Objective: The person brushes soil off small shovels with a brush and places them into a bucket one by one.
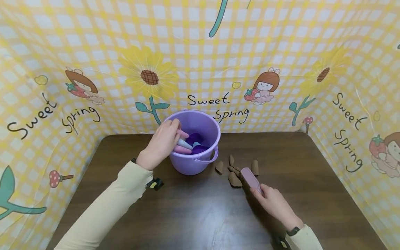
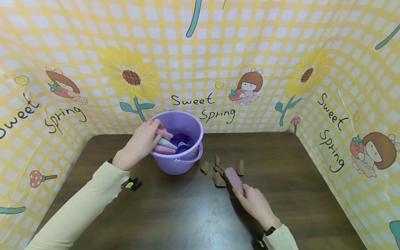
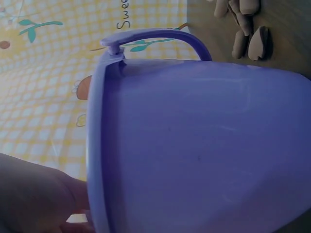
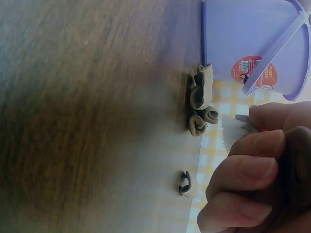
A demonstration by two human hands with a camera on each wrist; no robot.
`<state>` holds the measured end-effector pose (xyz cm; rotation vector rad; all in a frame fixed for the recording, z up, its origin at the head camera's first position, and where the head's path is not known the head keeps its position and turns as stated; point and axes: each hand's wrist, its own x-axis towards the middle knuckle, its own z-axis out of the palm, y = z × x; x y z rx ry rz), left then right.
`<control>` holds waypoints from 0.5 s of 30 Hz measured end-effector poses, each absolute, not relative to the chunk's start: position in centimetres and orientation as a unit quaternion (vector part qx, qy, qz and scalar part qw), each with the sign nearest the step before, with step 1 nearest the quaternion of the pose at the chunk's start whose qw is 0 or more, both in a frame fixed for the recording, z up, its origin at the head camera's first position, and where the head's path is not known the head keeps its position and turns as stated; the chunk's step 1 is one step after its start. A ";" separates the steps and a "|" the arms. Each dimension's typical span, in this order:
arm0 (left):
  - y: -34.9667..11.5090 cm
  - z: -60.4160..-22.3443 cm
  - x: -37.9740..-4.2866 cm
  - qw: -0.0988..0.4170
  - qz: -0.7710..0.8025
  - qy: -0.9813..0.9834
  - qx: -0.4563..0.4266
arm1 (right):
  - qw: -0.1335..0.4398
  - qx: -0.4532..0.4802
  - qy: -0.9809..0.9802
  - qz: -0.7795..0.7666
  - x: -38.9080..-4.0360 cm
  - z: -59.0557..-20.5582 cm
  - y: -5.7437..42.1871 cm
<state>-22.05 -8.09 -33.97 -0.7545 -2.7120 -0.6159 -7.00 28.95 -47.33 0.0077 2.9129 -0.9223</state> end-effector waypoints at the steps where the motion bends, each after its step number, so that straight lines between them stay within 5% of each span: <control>1: -8.1 -34.0 -22.1 0.129 -0.211 -0.934 -0.256 | 0.043 0.003 0.953 -0.301 -7.0 -47.3 28.9; 10: -8.3 -34.3 -21.8 0.135 -0.155 -0.960 -0.190 | 0.056 0.020 0.949 -0.308 -7.0 -47.3 28.8; 15: -8.6 -34.6 -21.4 0.189 -0.197 -0.941 -0.200 | 0.049 0.018 0.951 -0.304 -6.9 -47.1 28.8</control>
